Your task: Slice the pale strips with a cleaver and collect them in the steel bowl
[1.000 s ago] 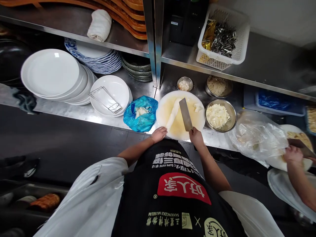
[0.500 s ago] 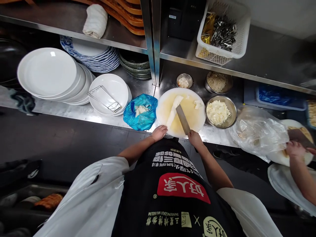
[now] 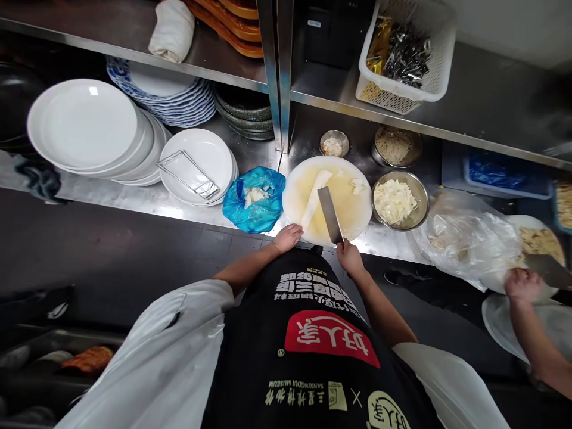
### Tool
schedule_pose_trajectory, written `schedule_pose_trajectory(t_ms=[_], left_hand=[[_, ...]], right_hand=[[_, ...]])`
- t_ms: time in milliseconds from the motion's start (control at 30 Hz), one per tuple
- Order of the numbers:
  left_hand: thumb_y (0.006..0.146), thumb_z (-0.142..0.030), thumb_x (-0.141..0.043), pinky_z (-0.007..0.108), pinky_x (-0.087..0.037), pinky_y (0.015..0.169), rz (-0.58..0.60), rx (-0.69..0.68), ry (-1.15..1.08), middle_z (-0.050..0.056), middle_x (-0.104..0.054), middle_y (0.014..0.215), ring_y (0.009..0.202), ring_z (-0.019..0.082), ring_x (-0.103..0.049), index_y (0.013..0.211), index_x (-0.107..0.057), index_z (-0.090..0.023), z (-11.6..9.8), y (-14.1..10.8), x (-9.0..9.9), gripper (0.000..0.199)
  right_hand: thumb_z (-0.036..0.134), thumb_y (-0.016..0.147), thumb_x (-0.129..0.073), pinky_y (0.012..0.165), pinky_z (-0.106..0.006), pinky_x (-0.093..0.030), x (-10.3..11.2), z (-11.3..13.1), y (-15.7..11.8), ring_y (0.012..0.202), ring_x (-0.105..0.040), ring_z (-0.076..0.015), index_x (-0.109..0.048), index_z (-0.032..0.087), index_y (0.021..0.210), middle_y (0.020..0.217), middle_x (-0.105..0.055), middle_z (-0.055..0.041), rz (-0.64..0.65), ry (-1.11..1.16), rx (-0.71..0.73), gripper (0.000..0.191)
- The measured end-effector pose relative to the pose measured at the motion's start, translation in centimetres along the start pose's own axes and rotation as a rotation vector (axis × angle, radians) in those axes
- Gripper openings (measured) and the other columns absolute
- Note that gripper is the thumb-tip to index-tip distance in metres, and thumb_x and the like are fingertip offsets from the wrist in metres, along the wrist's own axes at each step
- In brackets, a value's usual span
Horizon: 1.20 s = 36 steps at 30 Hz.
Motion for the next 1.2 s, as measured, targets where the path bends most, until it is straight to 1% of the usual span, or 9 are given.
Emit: schedule_pose_trajectory(t_ms=[100,233,400,533,667,800,967,1100,1200], left_hand=[[0.093,-0.013,-0.055,0.042,-0.049,0.107,0.014,-0.006,-0.005,0.01,-0.066,0.122,0.118,0.022,-0.058,0.118,-0.071,-0.019,0.1,0.0,-0.2,0.031],[0.093,-0.013,-0.054,0.04,-0.048,0.108,0.027,-0.008,-0.019,0.009,-0.066,0.123,0.12,0.022,-0.057,0.119,-0.071,-0.018,0.1,-0.2,-0.4,0.032],[0.092,-0.012,-0.055,0.042,-0.048,0.109,0.033,0.011,-0.018,0.011,-0.066,0.125,0.12,0.023,-0.058,0.121,-0.07,-0.017,0.1,-0.4,-0.6,0.033],[0.092,-0.012,-0.057,0.043,-0.046,0.11,0.03,0.015,-0.011,0.011,-0.065,0.127,0.123,0.023,-0.057,0.123,-0.069,-0.017,0.1,-0.5,-1.0,0.034],[0.094,-0.015,-0.054,0.043,-0.044,0.111,0.015,0.019,0.016,0.01,-0.065,0.129,0.124,0.024,-0.055,0.126,-0.068,-0.017,0.0,-0.9,-1.2,0.034],[0.094,-0.016,-0.054,0.045,-0.043,0.11,0.017,0.042,0.021,0.011,-0.063,0.133,0.125,0.025,-0.055,0.13,-0.066,-0.02,-0.3,-1.3,-1.0,0.038],[0.095,-0.017,-0.053,0.046,-0.042,0.108,0.051,0.078,0.027,0.011,-0.061,0.138,0.127,0.027,-0.053,0.135,-0.062,-0.021,-0.6,-1.7,-0.8,0.041],[0.096,-0.018,-0.051,0.046,-0.04,0.109,0.05,0.089,0.022,0.01,-0.059,0.14,0.127,0.027,-0.052,0.137,-0.061,-0.021,-0.8,-1.9,-0.8,0.043],[0.095,-0.018,-0.051,0.046,-0.04,0.108,0.042,0.112,0.005,0.011,-0.059,0.141,0.128,0.027,-0.051,0.138,-0.06,-0.021,-0.8,-2.0,-0.9,0.044]], right_hand=[[0.024,0.098,-0.04,0.07,-0.028,-0.038,-0.4,-0.1,-0.7,0.081,-0.065,-0.0238,-0.064,0.014,0.104,0.089,-0.071,-0.0137,0.082,-0.013,-0.007,0.027],[0.03,0.102,-0.036,0.07,-0.028,-0.038,-0.3,0.0,-1.8,0.081,-0.065,-0.024,-0.062,0.013,0.111,0.09,-0.071,-0.0129,-0.004,0.029,0.026,0.033],[0.024,0.1,-0.04,0.072,-0.027,-0.038,-1.5,-0.2,-2.5,0.084,-0.066,-0.0232,-0.064,0.013,0.104,0.092,-0.072,-0.0141,0.103,-0.065,0.016,0.027],[0.029,0.103,-0.036,0.074,-0.027,-0.039,-1.6,-0.3,-3.4,0.086,-0.067,-0.0236,-0.062,0.012,0.113,0.097,-0.073,-0.0144,0.044,-0.066,0.05,0.033],[0.024,0.101,-0.039,0.073,-0.028,-0.039,-2.6,-0.4,-4.1,0.084,-0.067,-0.0233,-0.064,0.012,0.109,0.094,-0.073,-0.0139,0.147,-0.092,0.026,0.029],[0.029,0.104,-0.035,0.073,-0.028,-0.039,-2.8,-0.5,-4.8,0.084,-0.067,-0.0236,-0.064,0.013,0.109,0.094,-0.072,-0.0133,0.085,-0.088,0.068,0.033],[0.026,0.102,-0.04,0.072,-0.028,-0.039,-3.8,-1.1,-5.5,0.083,-0.067,-0.0237,-0.064,0.014,0.108,0.094,-0.073,-0.0131,0.165,-0.128,0.033,0.028],[0.03,0.104,-0.036,0.072,-0.028,-0.039,-3.8,-1.1,-6.0,0.083,-0.068,-0.0238,-0.063,0.014,0.112,0.095,-0.073,-0.0128,0.102,-0.115,0.068,0.032],[0.03,0.103,-0.038,0.071,-0.028,-0.039,-4.5,-1.3,-6.5,0.083,-0.068,-0.024,-0.064,0.015,0.108,0.093,-0.073,-0.0126,0.165,-0.12,0.069,0.031]])
Point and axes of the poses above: each hand's wrist, its own y-axis towards the middle knuckle, its own x-axis out of the back of the hand, z = x × y, the point moved 5 cm from there along y, towards the middle knuckle
